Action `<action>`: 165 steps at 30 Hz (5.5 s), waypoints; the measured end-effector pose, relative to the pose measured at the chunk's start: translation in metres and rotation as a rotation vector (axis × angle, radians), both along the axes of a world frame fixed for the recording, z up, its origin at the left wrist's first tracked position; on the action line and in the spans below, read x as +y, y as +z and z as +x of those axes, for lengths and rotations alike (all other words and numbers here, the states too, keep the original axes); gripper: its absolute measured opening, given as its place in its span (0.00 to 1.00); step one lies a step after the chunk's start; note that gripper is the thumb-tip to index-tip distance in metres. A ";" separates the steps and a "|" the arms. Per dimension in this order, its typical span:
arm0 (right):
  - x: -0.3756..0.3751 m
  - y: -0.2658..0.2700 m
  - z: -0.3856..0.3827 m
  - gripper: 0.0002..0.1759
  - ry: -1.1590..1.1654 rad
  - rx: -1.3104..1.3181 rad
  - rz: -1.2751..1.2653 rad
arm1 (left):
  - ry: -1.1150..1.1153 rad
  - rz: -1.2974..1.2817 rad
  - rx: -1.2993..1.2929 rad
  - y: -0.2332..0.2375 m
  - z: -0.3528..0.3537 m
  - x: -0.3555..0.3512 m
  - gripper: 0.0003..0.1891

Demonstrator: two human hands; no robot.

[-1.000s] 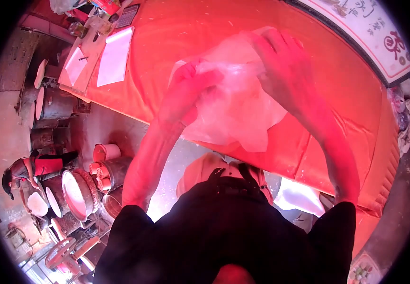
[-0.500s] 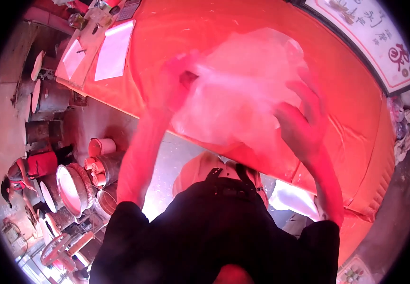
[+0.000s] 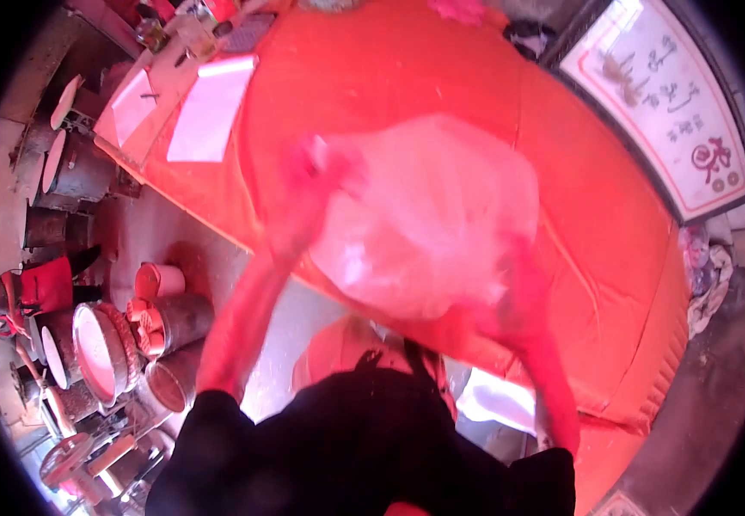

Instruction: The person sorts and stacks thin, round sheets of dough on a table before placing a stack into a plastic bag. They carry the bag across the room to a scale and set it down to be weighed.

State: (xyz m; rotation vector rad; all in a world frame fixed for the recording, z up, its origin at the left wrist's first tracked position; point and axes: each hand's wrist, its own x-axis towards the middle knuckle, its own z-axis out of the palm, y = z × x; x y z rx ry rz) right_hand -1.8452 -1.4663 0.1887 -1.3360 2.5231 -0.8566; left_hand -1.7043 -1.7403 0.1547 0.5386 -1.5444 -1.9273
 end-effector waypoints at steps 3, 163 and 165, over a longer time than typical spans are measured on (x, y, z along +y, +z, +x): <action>-0.067 -0.013 0.029 0.34 0.183 0.041 0.311 | -0.141 -0.226 -0.110 0.035 0.016 0.038 0.08; -2.182 -0.222 0.632 0.38 0.434 -2.013 0.593 | 1.446 0.490 1.041 -0.165 0.688 -1.719 0.49; -2.183 -0.215 0.632 0.40 0.499 -1.970 0.619 | 1.508 0.562 0.915 -0.169 0.697 -1.716 0.44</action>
